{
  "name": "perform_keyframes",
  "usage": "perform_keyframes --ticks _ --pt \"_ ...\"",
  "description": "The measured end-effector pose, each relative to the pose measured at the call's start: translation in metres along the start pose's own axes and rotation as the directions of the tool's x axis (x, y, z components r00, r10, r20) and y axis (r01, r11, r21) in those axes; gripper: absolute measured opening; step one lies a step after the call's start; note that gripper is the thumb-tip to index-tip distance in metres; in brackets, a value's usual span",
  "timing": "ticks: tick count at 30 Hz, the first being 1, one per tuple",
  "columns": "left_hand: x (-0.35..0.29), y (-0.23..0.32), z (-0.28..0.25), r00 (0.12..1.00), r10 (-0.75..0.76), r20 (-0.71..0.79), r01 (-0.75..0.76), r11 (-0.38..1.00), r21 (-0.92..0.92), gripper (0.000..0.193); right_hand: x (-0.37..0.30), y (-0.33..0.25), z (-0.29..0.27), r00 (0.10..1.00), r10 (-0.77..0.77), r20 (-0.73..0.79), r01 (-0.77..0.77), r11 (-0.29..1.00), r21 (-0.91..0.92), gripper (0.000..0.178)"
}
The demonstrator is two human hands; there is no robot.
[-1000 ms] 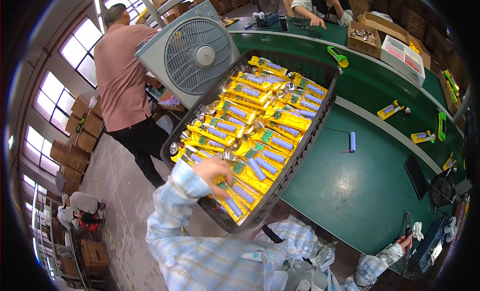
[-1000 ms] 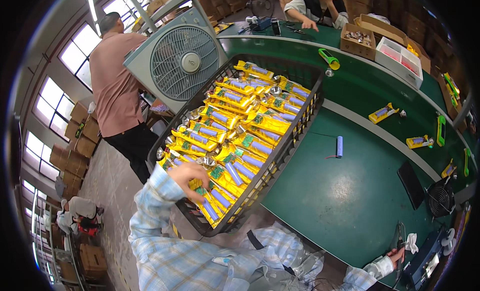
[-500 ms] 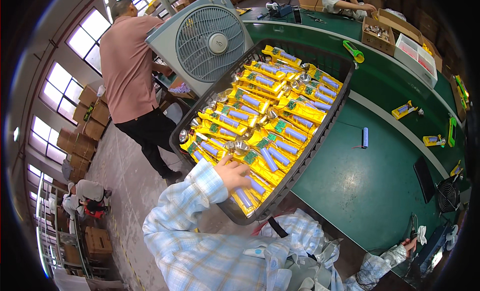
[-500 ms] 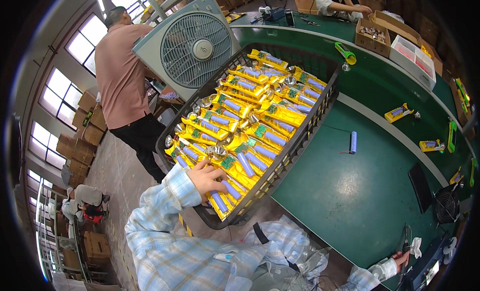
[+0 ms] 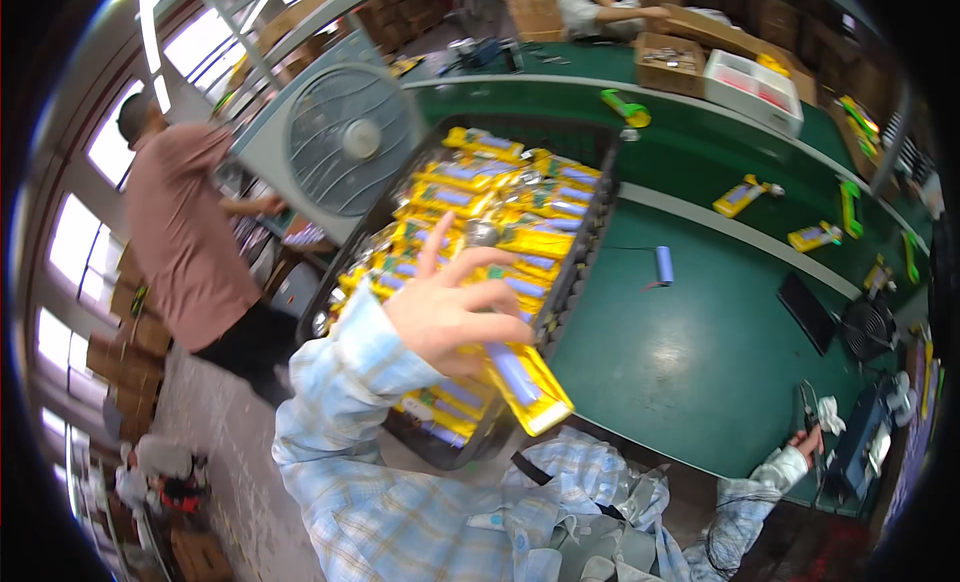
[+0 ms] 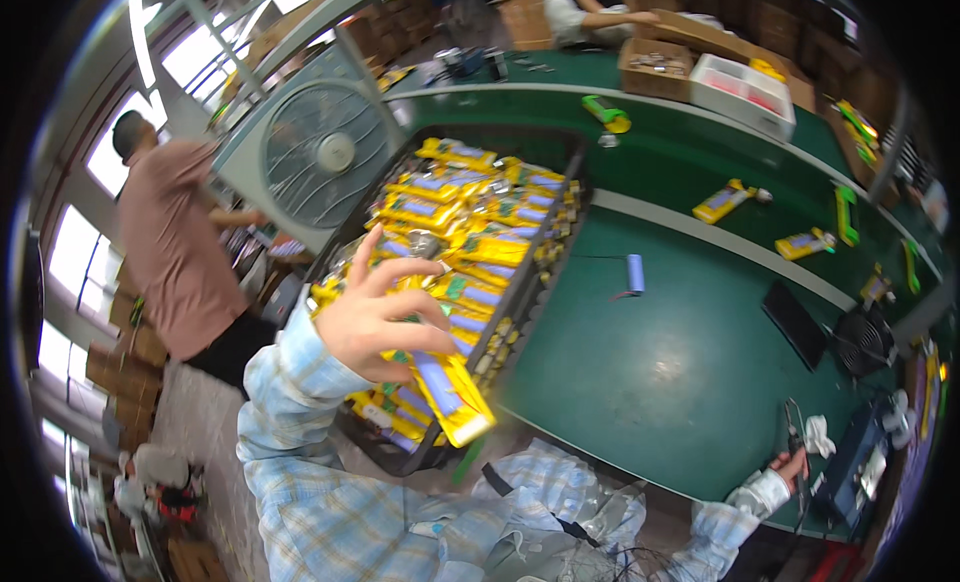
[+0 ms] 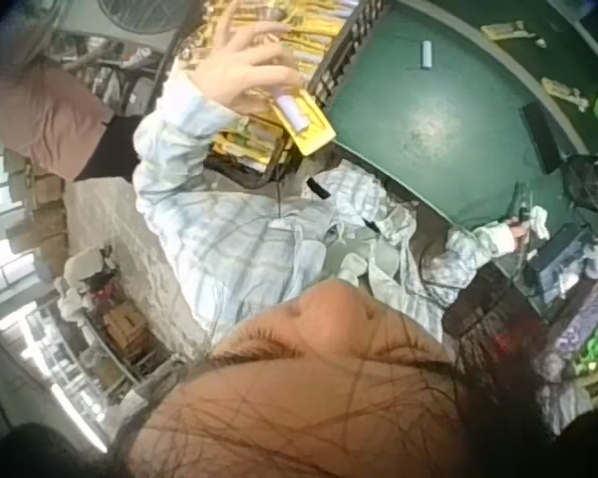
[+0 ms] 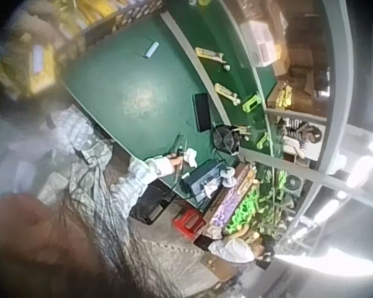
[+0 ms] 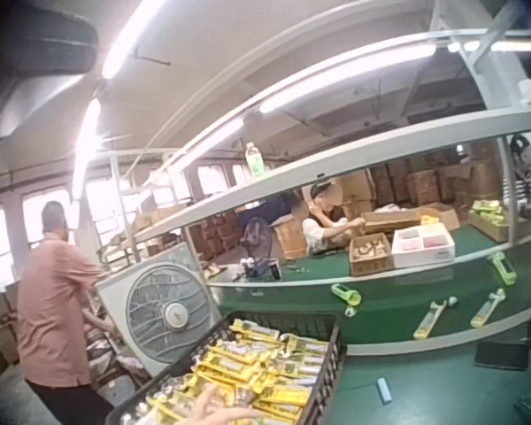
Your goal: The person solders circuit components inside flashlight bodies using a soldering iron, places completed flashlights onto the upper conveyor track, and retrieves new flashlight parts from a crate.
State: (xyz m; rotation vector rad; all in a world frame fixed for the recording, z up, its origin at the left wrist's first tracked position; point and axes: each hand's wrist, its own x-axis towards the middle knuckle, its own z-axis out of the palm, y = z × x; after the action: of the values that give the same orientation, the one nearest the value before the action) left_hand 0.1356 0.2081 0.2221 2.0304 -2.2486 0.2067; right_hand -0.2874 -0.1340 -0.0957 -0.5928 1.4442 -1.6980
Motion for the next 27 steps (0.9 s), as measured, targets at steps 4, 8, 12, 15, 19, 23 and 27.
perform_keyframes --ticks 4,8,12,15,19,23,27 --pt "0.107 0.027 0.069 0.876 0.425 -0.228 -0.447 0.893 -0.053 0.048 -0.018 -0.011 -0.006 1.0 0.008 0.027 -0.012 0.989 0.147 0.017" --pt "0.197 0.073 0.155 0.66 0.713 -0.237 -0.71 0.695 0.114 0.031 -0.038 -0.021 -0.024 0.999 0.042 -0.008 -0.04 0.981 0.19 0.016" --pt "0.24 0.099 0.224 0.56 0.825 -0.076 -0.814 0.565 0.13 0.03 -0.062 -0.032 -0.042 0.999 -0.005 0.052 -0.005 0.981 0.192 0.014" --pt "0.244 0.106 0.252 0.517 0.855 -0.043 -0.852 0.518 0.067 0.031 -0.073 -0.042 -0.045 0.994 -0.036 0.104 0.014 0.979 0.203 0.012" --pt "0.243 0.101 0.251 0.583 0.778 -0.235 -0.806 0.591 -0.04 0.04 -0.083 -0.053 -0.04 0.987 -0.015 0.161 -0.023 0.973 0.231 0.007" --pt "0.253 0.104 0.22 0.937 0.227 -0.266 -0.275 0.948 -0.16 0.034 -0.093 -0.056 -0.028 0.984 -0.019 0.176 -0.02 0.977 0.212 0.011" --pt "0.236 0.129 0.198 0.947 -0.163 0.277 0.282 0.832 -0.477 0.045 -0.102 -0.054 -0.022 0.985 0.026 0.172 -0.064 0.974 0.217 0.013"
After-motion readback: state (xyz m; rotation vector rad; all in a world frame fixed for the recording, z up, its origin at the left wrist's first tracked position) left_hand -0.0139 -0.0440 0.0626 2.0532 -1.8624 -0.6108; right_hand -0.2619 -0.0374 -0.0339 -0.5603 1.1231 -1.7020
